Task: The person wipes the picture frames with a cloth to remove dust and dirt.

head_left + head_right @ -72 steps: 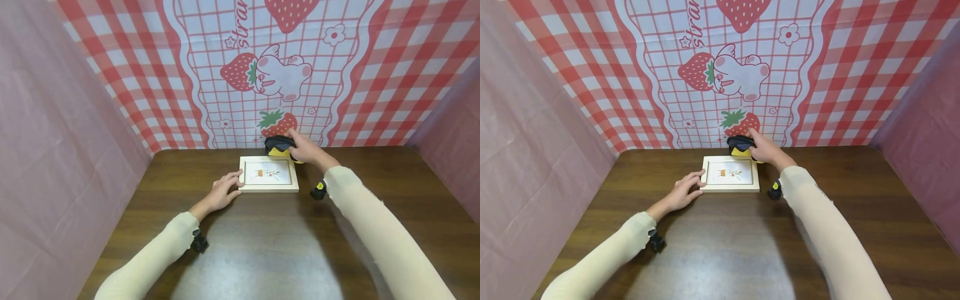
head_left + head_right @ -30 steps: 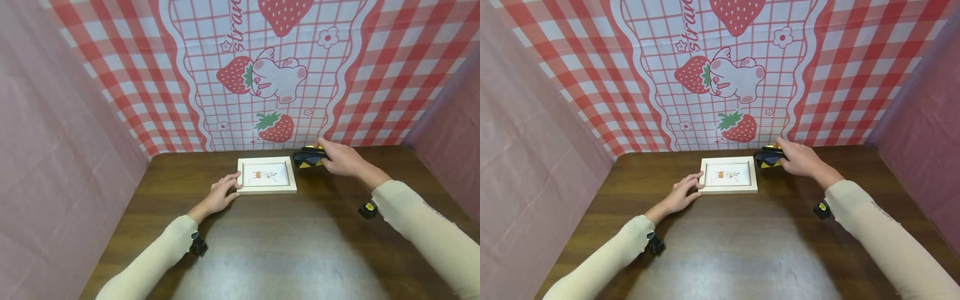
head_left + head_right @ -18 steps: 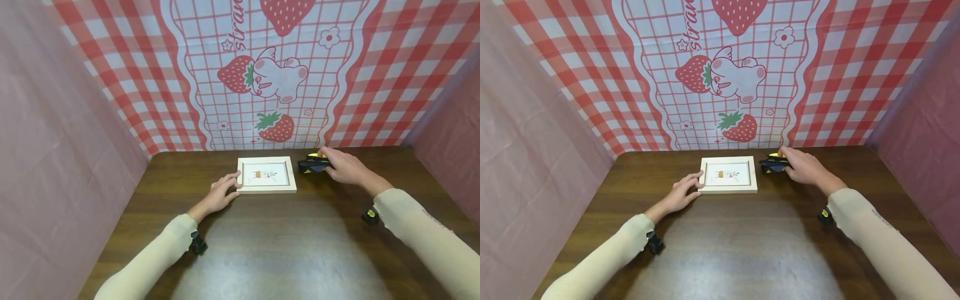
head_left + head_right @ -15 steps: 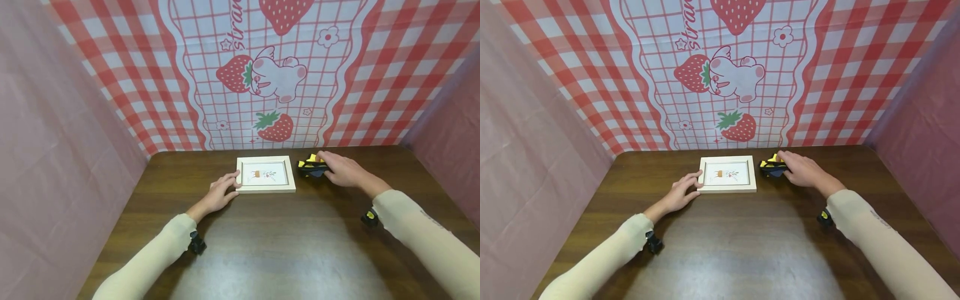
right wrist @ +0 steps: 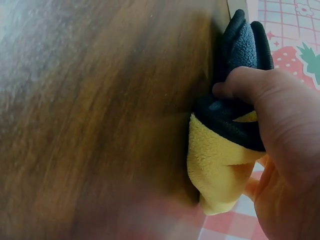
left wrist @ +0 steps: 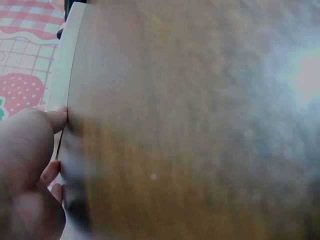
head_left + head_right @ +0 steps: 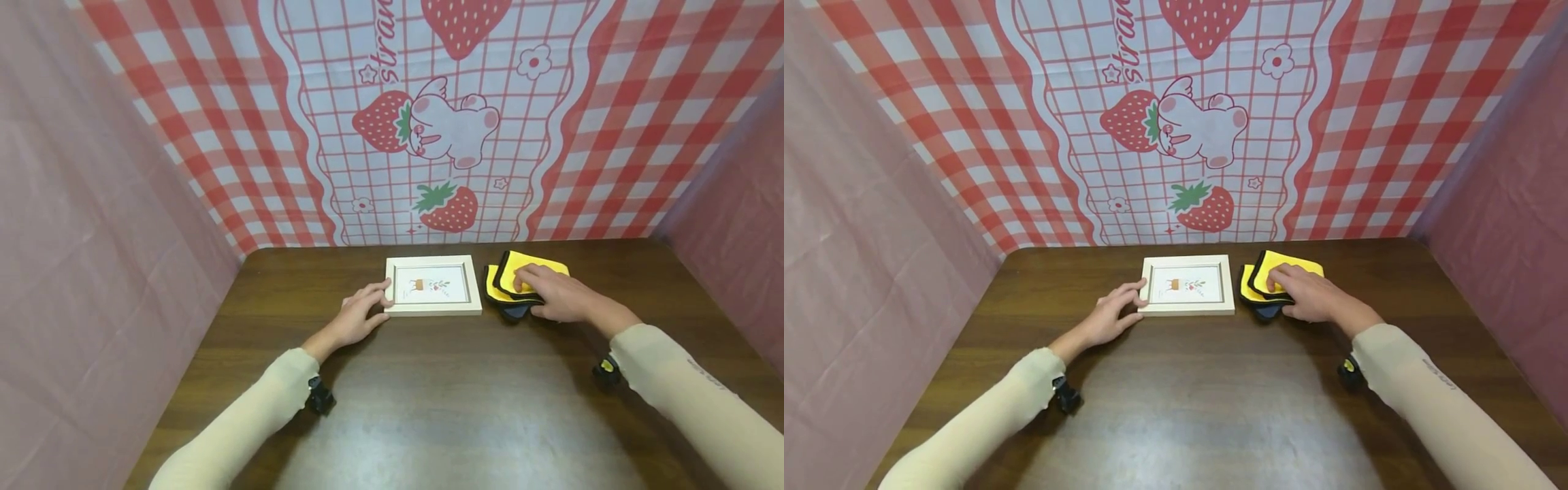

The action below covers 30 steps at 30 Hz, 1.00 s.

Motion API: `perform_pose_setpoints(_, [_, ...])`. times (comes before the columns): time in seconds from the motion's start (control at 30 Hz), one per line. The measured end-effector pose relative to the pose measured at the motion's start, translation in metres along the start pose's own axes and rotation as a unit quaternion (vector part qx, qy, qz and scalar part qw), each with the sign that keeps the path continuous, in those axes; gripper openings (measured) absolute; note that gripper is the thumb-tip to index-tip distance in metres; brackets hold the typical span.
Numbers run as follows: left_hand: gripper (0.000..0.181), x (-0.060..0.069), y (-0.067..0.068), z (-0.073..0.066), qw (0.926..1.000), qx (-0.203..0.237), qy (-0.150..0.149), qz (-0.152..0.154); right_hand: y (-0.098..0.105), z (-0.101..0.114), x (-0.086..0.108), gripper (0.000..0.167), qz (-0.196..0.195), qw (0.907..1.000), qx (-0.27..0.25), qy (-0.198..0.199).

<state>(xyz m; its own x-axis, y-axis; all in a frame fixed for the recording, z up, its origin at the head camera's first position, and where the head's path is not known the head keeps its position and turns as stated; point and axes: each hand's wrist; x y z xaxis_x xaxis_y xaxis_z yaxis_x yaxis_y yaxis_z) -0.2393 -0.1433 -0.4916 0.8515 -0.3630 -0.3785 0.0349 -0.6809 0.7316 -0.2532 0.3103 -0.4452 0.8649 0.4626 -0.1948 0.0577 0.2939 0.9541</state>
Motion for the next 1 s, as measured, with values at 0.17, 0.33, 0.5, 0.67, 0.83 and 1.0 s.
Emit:
perform_pose_setpoints(0.17, [0.011,-0.001,-0.001,-0.001,0.9996,-0.011,-0.02,-0.018,0.003,0.001,0.0,0.049,-0.001,1.0,-0.002,-0.004])
perform_pose_setpoints(0.33, [0.012,-0.001,0.001,-0.004,0.9999,-0.014,-0.007,-0.006,0.005,0.002,0.0,0.049,0.004,0.9999,-0.012,-0.005])
perform_pose_setpoints(0.5, [0.013,-0.003,-0.003,0.005,0.9999,-0.01,-0.01,-0.009,0.008,0.001,0.002,0.05,-0.003,0.9993,-0.035,-0.009])
perform_pose_setpoints(0.67, [0.027,-0.004,-0.011,0.024,0.9996,0.004,-0.005,-0.026,0.015,0.003,0.003,0.058,-0.025,0.9975,-0.065,-0.012])
perform_pose_setpoints(0.83, [0.046,-0.004,-0.002,0.024,0.9984,-0.003,0.019,-0.054,0.023,0.008,0.007,0.059,-0.048,0.996,-0.065,-0.038])
perform_pose_setpoints(1.0, [0.044,0.0,0.028,-0.005,0.9969,-0.015,0.046,-0.061,0.033,0.015,0.012,0.052,-0.077,0.9919,-0.076,-0.065])
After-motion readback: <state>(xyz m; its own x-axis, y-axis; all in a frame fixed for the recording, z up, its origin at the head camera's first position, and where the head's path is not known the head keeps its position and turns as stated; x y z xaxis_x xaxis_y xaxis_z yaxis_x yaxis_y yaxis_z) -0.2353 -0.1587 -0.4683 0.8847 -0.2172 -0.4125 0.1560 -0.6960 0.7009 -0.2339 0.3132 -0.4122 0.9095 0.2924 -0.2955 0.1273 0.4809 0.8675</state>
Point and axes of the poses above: each hand's wrist, its own x-axis away from the middle knuckle, its own y-axis out of the back of the hand, z = x × y, and after that the axes turned 15 degrees about -z, right-handed
